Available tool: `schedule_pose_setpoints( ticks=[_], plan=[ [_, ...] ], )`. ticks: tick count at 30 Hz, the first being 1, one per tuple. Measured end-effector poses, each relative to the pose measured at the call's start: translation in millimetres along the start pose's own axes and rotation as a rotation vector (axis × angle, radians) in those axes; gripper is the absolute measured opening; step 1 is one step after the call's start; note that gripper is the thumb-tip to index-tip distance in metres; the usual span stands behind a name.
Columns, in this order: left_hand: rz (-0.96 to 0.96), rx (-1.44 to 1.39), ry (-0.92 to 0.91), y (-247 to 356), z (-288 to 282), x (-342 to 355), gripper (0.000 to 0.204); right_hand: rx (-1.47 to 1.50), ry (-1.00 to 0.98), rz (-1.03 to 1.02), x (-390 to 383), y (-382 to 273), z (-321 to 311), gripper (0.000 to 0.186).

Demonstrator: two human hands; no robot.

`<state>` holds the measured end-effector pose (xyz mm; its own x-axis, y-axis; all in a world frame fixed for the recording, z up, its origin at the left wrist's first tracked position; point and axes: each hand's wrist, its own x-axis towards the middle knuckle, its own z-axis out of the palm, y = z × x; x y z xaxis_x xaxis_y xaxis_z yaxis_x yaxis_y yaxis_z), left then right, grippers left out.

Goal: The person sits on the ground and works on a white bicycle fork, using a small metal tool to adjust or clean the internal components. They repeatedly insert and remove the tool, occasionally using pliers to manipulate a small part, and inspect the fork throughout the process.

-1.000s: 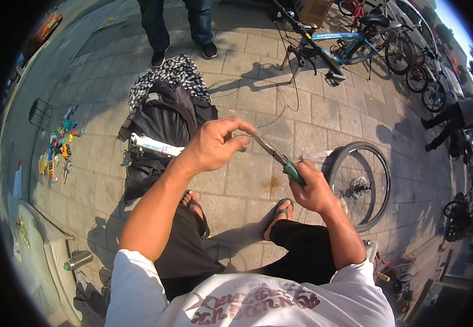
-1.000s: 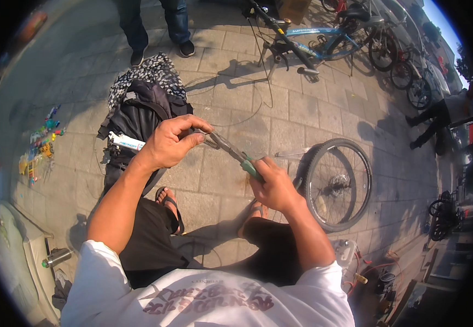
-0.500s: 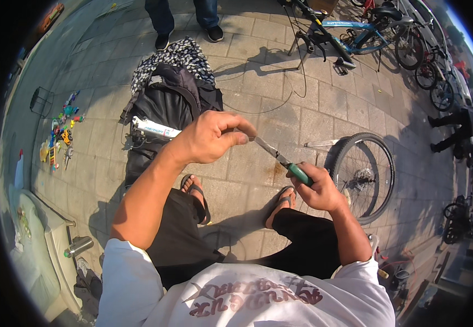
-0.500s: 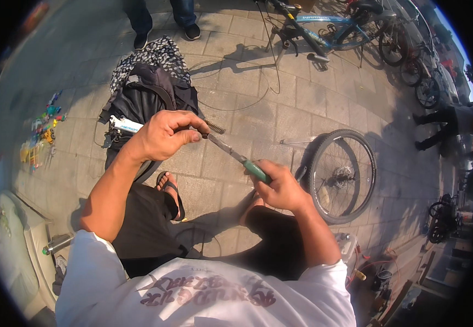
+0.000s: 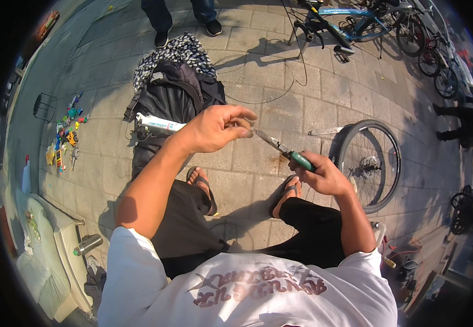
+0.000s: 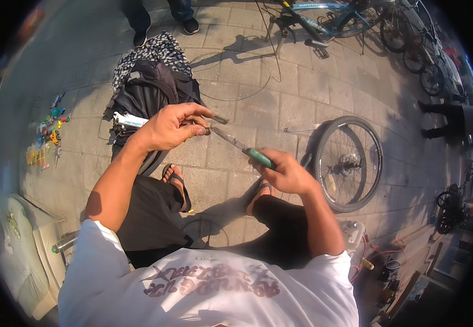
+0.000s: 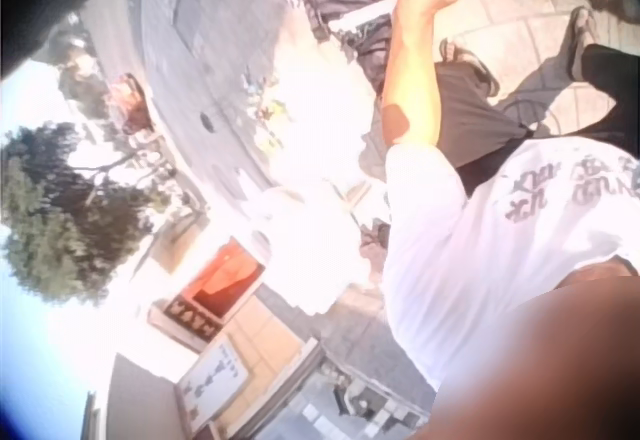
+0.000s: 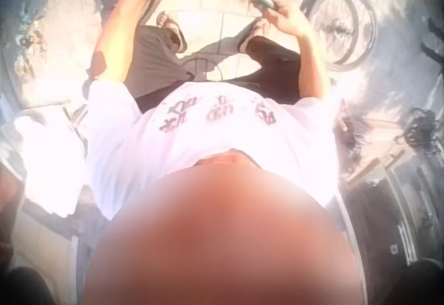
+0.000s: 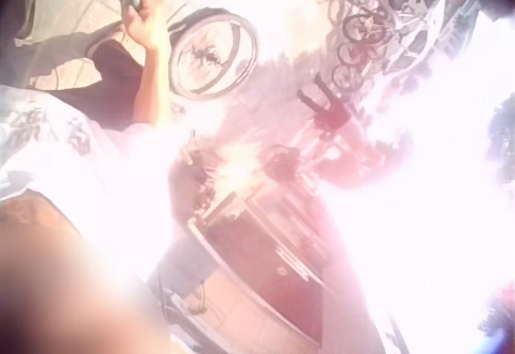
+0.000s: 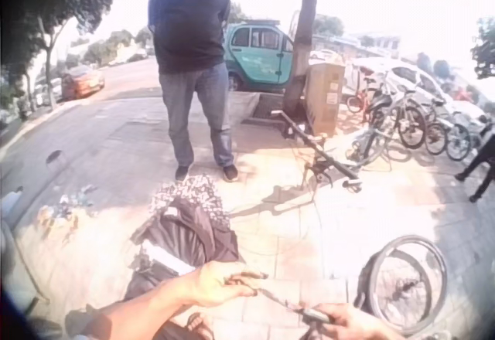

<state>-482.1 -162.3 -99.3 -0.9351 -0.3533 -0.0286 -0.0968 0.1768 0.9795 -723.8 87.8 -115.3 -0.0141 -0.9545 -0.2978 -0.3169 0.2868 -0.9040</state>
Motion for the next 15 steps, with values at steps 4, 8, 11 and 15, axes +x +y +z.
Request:
schedule_pose_setpoints(
  ticks=[4, 8, 11, 15],
  plan=[
    [-0.179, -0.068, 0.087, 3, -7, 3, 0.024, -0.026, 0.061, -0.009, 3, 8, -1, 0.021],
    [-0.117, -0.048, 0.088, 1, -8, 4, 0.025, -0.102, 0.102, 0.036, 5, 11, 5, 0.02],
    [-0.112, 0.028, 0.086, -3, -4, 6, 0.025, -0.139, 0.115, 0.082, 9, 11, 9, 0.018],
    [-0.114, -0.015, 0.12, -6, -1, 10, 0.024, -0.006, 0.119, 0.151, 14, 5, 15, 0.018]
  ],
)
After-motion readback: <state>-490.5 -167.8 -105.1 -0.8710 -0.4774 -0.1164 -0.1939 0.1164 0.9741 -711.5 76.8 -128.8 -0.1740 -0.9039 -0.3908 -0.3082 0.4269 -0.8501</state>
